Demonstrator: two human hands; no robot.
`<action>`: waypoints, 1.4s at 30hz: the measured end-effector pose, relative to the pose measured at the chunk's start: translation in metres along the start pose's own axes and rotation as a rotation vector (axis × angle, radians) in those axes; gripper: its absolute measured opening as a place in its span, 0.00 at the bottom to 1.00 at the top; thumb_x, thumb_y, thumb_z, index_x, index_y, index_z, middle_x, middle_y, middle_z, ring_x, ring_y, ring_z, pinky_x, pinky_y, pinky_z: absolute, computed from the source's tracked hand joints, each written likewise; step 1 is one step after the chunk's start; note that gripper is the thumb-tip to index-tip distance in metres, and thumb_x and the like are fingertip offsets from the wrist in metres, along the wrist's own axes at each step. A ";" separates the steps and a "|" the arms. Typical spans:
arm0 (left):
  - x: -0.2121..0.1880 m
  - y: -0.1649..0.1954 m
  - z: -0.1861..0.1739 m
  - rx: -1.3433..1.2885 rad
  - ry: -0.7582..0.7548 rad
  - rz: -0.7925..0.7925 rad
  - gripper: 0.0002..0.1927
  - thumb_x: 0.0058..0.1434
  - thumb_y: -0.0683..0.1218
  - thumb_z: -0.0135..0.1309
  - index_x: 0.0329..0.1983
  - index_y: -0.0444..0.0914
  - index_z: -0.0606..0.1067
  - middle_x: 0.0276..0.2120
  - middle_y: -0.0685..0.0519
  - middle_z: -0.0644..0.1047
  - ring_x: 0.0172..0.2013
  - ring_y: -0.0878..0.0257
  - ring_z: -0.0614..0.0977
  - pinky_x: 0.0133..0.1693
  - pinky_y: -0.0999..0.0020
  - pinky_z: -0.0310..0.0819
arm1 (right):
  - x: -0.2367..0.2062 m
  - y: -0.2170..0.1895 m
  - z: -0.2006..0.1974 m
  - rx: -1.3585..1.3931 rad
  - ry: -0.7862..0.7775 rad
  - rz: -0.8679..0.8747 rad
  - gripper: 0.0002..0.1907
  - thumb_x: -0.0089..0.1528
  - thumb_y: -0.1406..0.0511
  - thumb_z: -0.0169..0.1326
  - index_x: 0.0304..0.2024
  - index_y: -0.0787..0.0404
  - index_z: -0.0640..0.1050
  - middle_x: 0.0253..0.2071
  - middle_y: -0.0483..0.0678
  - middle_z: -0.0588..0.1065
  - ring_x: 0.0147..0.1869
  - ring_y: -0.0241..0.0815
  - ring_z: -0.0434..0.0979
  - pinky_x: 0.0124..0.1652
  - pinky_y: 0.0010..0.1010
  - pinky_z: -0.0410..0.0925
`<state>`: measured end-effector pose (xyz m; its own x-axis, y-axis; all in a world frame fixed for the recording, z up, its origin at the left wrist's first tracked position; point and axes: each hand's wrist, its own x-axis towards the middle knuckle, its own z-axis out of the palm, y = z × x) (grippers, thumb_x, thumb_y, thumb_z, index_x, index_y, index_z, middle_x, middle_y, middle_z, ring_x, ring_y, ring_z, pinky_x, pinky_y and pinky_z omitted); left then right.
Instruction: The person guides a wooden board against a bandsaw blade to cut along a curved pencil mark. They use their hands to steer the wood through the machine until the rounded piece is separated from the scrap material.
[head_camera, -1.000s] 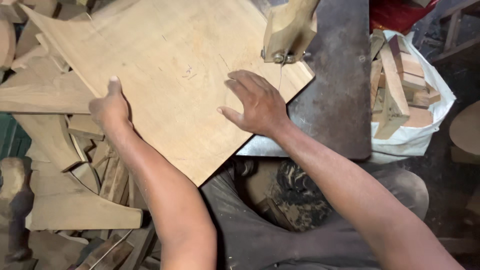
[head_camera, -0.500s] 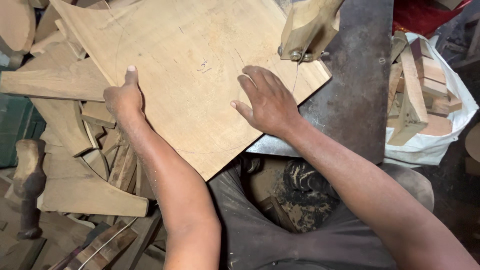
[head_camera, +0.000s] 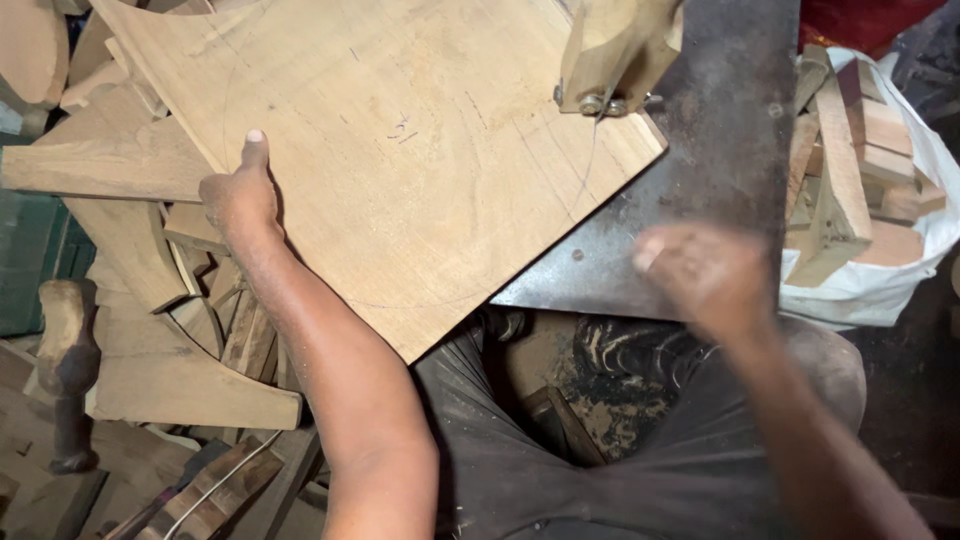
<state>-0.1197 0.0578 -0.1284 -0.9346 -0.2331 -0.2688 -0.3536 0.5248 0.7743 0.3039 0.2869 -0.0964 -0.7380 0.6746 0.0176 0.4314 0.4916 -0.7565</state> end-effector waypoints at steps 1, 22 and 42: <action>-0.002 0.001 0.000 -0.007 -0.005 -0.005 0.41 0.55 0.59 0.67 0.56 0.22 0.68 0.54 0.33 0.76 0.53 0.46 0.81 0.56 0.56 0.73 | 0.018 0.014 -0.007 0.282 0.173 0.095 0.11 0.67 0.62 0.59 0.45 0.63 0.79 0.43 0.54 0.81 0.43 0.42 0.84 0.43 0.33 0.79; -0.016 0.012 -0.011 0.081 0.014 0.020 0.42 0.55 0.62 0.65 0.55 0.22 0.71 0.54 0.31 0.75 0.54 0.43 0.79 0.57 0.53 0.72 | 0.185 0.030 0.042 0.069 0.600 0.494 0.26 0.71 0.49 0.47 0.33 0.60 0.82 0.29 0.48 0.81 0.30 0.40 0.80 0.33 0.35 0.72; -0.019 0.009 -0.008 -0.094 -0.007 -0.045 0.42 0.58 0.55 0.64 0.62 0.19 0.62 0.58 0.30 0.72 0.58 0.47 0.79 0.59 0.56 0.73 | 0.196 0.041 0.042 0.214 0.519 0.364 0.39 0.65 0.35 0.39 0.43 0.57 0.86 0.32 0.43 0.82 0.37 0.33 0.81 0.40 0.31 0.74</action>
<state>-0.1049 0.0604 -0.1123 -0.9182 -0.2489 -0.3081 -0.3901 0.4348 0.8116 0.1552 0.4157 -0.1517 -0.1967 0.9804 0.0083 0.4536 0.0985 -0.8858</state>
